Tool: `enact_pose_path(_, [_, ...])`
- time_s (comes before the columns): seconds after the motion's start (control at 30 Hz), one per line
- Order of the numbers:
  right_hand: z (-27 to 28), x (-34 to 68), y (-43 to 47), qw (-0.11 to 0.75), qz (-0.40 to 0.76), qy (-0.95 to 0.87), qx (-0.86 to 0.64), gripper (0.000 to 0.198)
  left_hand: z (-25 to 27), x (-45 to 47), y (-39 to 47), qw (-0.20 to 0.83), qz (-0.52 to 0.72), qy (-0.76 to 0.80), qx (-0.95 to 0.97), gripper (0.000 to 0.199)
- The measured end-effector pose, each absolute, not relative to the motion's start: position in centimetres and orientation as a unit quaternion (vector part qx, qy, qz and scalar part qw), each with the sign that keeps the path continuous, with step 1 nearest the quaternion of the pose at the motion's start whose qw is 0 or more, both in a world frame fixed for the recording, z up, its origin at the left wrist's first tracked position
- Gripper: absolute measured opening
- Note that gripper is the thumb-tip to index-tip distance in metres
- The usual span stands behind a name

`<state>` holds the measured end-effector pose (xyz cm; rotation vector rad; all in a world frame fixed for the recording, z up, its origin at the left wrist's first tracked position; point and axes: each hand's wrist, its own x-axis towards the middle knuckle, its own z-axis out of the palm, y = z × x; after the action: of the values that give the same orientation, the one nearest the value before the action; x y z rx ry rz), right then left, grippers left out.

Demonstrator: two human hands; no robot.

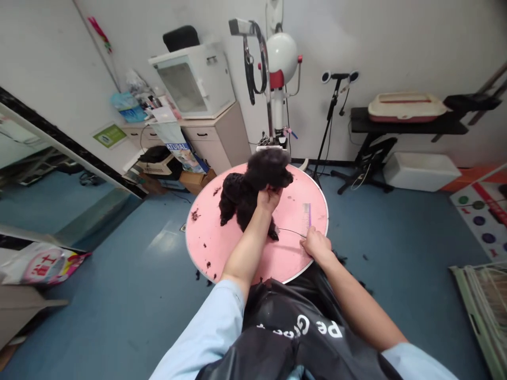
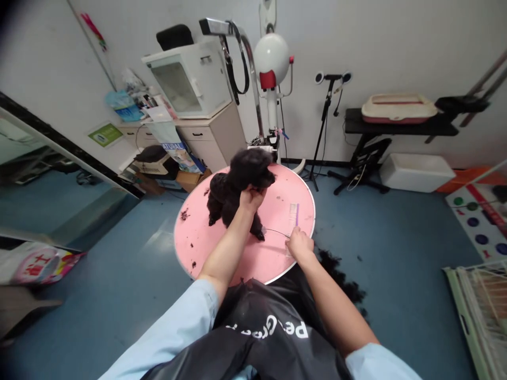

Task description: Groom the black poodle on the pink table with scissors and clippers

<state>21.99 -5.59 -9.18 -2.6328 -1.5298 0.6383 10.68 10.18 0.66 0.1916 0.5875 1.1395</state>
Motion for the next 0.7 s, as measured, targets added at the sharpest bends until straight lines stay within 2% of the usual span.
enact_pose_path(0.17, [-8.1, 21.9, -6.7, 0.077, 0.229, -0.473, -0.847, 0.035, 2.2, 8.4, 9.3, 0.838, 0.51, 0.19, 0.05, 0.018])
enact_pose_path(0.27, [-6.6, 20.5, -7.7, 0.209, 0.174, -0.512, -0.815, 0.035, 2.4, 6.4, 8.3, 0.842, 0.509, 0.173, 0.049, 0.023])
enact_pose_path(0.37, [-4.9, 18.0, -8.1, 0.35, 0.051, -0.596, -0.72, 0.034, 2.1, 5.4, 7.8, 0.847, 0.504, 0.161, 0.057, 0.025])
enact_pose_path(0.43, [-4.1, 16.5, -7.8, 0.408, -0.019, -0.644, -0.647, 0.03, 1.9, 5.2, 7.7, 0.846, 0.507, 0.156, 0.056, 0.023])
enact_pose_path(0.53, [-3.6, 15.7, -7.1, 0.454, -0.066, -0.636, -0.62, 0.024, 1.8, 5.2, 7.7, 0.841, 0.515, 0.153, 0.067, 0.019])
enact_pose_path(0.63, [-3.8, 16.4, -7.3, 0.481, -0.061, -0.604, -0.632, 0.017, 2.1, 5.2, 7.5, 0.838, 0.516, 0.159, 0.081, 0.013])
enact_pose_path(0.7, [-3.9, 17.2, -8.1, 0.493, -0.049, -0.638, -0.589, 0.014, 2.5, 5.1, 7.3, 0.839, 0.511, 0.162, 0.092, 0.01])
